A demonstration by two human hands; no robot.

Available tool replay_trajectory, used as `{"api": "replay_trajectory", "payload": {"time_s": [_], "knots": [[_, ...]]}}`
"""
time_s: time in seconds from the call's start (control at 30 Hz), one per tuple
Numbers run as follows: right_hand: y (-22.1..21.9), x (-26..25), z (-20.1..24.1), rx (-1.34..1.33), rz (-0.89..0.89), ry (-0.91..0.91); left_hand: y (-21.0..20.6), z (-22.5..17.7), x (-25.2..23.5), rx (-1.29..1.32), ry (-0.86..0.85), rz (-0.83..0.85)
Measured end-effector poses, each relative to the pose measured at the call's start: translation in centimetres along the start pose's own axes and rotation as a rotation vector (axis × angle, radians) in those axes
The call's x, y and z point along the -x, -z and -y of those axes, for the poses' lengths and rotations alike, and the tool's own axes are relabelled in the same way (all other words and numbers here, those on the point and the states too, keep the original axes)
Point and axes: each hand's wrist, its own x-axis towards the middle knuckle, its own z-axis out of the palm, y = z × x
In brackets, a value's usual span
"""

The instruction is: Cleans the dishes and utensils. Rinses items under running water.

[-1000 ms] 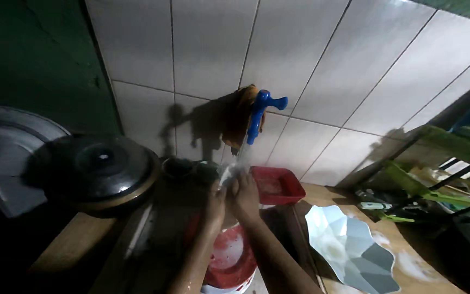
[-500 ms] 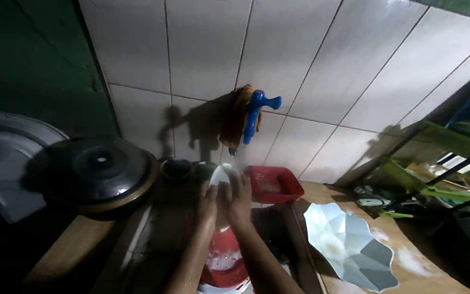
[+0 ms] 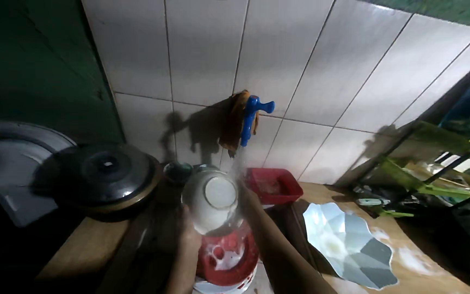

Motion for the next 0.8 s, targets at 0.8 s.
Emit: {"api": "replay_trajectory", "payload": {"time_s": [0.8], "knots": [[3.2,4.3,5.4,0.004,-0.019,0.049,-19.1,-19.1,4.6,-1.259,-0.989,0.566]]}}
